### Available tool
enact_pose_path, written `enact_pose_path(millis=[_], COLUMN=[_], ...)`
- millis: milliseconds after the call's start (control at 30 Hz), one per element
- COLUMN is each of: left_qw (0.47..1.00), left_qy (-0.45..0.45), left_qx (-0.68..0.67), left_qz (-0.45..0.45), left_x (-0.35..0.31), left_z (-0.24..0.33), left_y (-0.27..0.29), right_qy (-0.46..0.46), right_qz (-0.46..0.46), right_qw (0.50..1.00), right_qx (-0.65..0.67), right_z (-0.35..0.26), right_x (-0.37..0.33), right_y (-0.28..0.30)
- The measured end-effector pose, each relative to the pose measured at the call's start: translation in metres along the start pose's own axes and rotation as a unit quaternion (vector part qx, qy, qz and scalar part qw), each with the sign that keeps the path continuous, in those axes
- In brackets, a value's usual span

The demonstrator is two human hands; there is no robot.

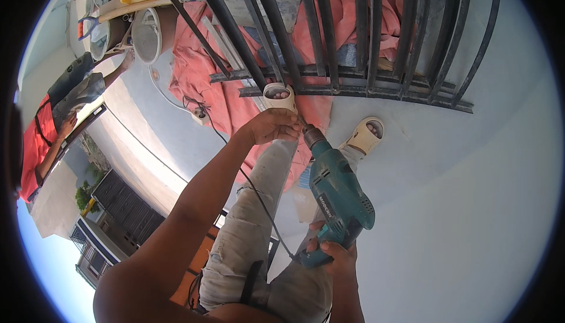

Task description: The person uses a corded power drill to fasten screws into a metal frame structure resting on a pink drop cloth. The person repeatedly positions screws and operates the drill to secure the frame components together.

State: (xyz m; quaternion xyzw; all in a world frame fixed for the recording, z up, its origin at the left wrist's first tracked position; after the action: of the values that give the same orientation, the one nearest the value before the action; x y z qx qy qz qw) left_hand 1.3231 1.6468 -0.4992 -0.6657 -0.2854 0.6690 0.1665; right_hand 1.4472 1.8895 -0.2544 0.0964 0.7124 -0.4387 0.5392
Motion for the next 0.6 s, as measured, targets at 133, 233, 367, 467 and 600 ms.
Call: enact_pose_path(millis=[133,233,367,467,600], left_qw=[0.996,0.997,0.995,0.988,0.989], left_qy=[0.025,0.023,0.073,0.114,0.096], left_qx=[-0.018,0.029,0.036,0.069,0.08], left_qz=[-0.085,-0.066,-0.065,-0.074,-0.074], left_x=[-0.022,-0.036,-0.053,-0.066,-0.078], left_z=[0.014,0.013,0.016,0.016,0.019], left_y=[-0.005,-0.007,0.001,0.007,0.009], right_qy=[-0.037,-0.047,-0.058,-0.064,-0.077], right_qz=[-0.009,-0.035,-0.053,-0.052,-0.043], right_qw=[0.999,0.998,0.996,0.995,0.996], right_qx=[-0.017,0.007,0.049,0.048,0.002], right_z=[-0.005,-0.005,-0.005,-0.005,0.0], right_x=[-0.016,-0.021,-0.026,-0.029,-0.035], right_y=[0.006,0.003,-0.007,-0.009,-0.007])
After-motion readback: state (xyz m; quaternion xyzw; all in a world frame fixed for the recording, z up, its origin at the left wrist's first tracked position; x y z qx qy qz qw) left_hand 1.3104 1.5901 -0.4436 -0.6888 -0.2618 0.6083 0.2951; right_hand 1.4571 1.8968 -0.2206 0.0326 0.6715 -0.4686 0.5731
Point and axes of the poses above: each hand's wrist, its own x-axis towards the middle knuckle, its own y-axis out of the back of the hand, z = x × y, the point moved 5 cm from there along x, towards the middle knuckle, and after that the axes turned 13 degrees about -z, right-handed, at the moved point
